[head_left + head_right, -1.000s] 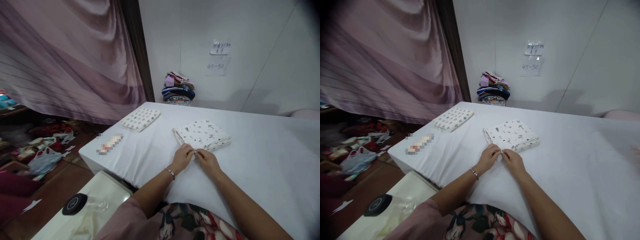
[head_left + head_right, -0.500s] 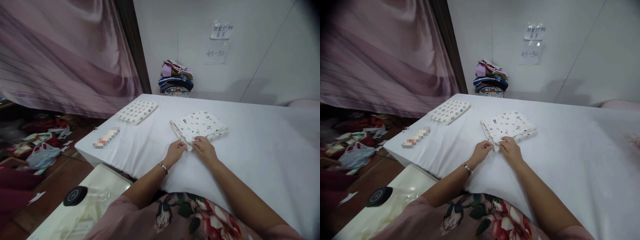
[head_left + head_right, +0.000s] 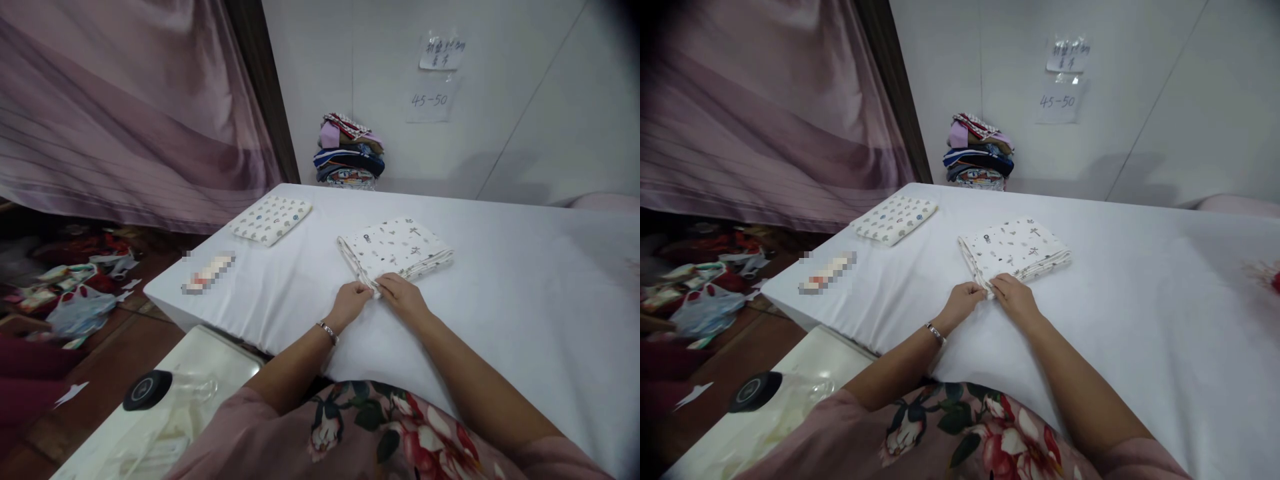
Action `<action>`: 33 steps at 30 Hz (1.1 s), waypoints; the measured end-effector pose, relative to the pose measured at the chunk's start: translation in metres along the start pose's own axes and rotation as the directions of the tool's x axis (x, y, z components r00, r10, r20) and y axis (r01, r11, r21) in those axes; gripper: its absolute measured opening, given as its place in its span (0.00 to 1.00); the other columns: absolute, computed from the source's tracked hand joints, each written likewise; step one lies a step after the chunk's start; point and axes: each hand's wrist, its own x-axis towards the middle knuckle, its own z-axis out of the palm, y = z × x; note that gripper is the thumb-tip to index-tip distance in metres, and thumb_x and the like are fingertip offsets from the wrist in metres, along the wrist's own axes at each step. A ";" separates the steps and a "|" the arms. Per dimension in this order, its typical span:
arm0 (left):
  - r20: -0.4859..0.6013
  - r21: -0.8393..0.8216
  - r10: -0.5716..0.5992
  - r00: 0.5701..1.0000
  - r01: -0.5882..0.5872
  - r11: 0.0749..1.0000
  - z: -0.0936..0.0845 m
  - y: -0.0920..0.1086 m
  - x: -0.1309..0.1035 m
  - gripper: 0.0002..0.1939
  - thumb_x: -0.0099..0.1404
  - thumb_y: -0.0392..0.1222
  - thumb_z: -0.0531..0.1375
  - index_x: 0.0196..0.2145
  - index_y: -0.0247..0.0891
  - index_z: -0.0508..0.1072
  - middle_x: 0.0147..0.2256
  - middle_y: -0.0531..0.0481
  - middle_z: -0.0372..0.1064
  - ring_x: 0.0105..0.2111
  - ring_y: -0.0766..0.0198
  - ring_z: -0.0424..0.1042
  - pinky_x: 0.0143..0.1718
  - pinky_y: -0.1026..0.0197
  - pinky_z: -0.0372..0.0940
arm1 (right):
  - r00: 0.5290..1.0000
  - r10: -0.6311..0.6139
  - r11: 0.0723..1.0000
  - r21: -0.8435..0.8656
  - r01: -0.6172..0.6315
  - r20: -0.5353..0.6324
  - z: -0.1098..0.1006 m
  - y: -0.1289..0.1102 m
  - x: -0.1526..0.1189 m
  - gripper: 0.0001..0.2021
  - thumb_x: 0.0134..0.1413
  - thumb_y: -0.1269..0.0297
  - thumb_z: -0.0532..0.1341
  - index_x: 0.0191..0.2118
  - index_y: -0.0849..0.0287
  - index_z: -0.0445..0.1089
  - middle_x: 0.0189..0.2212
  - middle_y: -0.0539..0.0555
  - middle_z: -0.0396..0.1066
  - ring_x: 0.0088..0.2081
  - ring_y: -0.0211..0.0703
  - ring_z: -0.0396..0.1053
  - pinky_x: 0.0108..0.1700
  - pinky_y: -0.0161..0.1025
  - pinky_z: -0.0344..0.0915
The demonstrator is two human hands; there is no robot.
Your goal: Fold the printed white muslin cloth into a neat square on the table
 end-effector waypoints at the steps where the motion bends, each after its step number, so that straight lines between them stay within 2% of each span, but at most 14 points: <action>1: 0.001 -0.006 -0.004 1.000 0.004 1.000 0.001 0.000 0.000 0.09 0.53 0.44 0.58 0.23 0.35 0.71 0.22 0.54 0.66 0.23 0.70 0.61 0.26 0.66 0.57 | 1.000 0.002 1.000 0.010 -0.002 0.001 0.000 -0.001 0.000 0.11 0.59 0.63 0.52 0.44 0.54 0.70 0.42 0.53 0.70 0.43 0.41 0.68 0.41 0.37 0.66; 5: 0.005 -0.029 -0.020 1.000 0.021 0.999 0.003 0.000 0.000 0.09 0.53 0.45 0.59 0.24 0.35 0.71 0.22 0.54 0.66 0.23 0.70 0.61 0.26 0.66 0.56 | 1.000 0.013 0.999 0.043 -0.012 -0.007 -0.002 -0.002 0.000 0.11 0.59 0.64 0.52 0.42 0.53 0.70 0.42 0.52 0.70 0.42 0.40 0.68 0.40 0.36 0.66; 11: 0.008 -0.049 -0.053 0.999 0.053 0.997 0.003 0.002 0.000 0.08 0.52 0.43 0.58 0.24 0.35 0.72 0.22 0.54 0.67 0.23 0.70 0.62 0.26 0.66 0.57 | 0.997 0.008 0.999 0.033 -0.010 0.072 -0.005 -0.002 -0.001 0.11 0.58 0.65 0.52 0.44 0.52 0.69 0.43 0.52 0.69 0.41 0.40 0.68 0.39 0.36 0.65; 16: 0.011 -0.066 -0.046 0.999 0.047 0.997 0.003 0.003 0.001 0.06 0.51 0.40 0.58 0.23 0.35 0.72 0.22 0.54 0.67 0.24 0.69 0.63 0.27 0.67 0.58 | 0.992 0.005 0.999 0.041 -0.011 0.129 -0.009 -0.004 0.001 0.12 0.58 0.65 0.53 0.46 0.51 0.68 0.44 0.52 0.68 0.41 0.39 0.68 0.39 0.35 0.65; 22: -0.006 -0.066 -0.018 1.000 0.017 0.998 0.005 0.000 0.001 0.06 0.52 0.40 0.59 0.25 0.35 0.72 0.24 0.53 0.68 0.25 0.69 0.64 0.28 0.66 0.58 | 0.989 0.022 1.000 0.007 -0.023 0.143 -0.005 -0.004 0.003 0.12 0.56 0.65 0.54 0.46 0.52 0.67 0.43 0.52 0.67 0.40 0.40 0.68 0.37 0.35 0.65; 29: -0.032 -0.030 -0.001 0.999 0.000 1.000 0.007 0.001 0.002 0.04 0.51 0.38 0.58 0.22 0.35 0.70 0.23 0.54 0.67 0.26 0.69 0.63 0.28 0.67 0.58 | 0.995 0.038 0.999 -0.030 -0.035 0.087 0.000 -0.007 0.005 0.10 0.58 0.65 0.51 0.42 0.55 0.67 0.40 0.53 0.68 0.38 0.40 0.67 0.36 0.35 0.64; 33: 0.008 -0.153 -0.101 0.995 0.101 0.983 0.006 0.006 0.001 0.03 0.50 0.37 0.58 0.22 0.35 0.68 0.19 0.57 0.62 0.20 0.72 0.59 0.23 0.68 0.54 | 1.000 0.007 1.000 -0.025 -0.006 0.016 -0.003 -0.006 0.003 0.11 0.60 0.65 0.49 0.44 0.57 0.65 0.42 0.55 0.67 0.40 0.41 0.67 0.37 0.35 0.64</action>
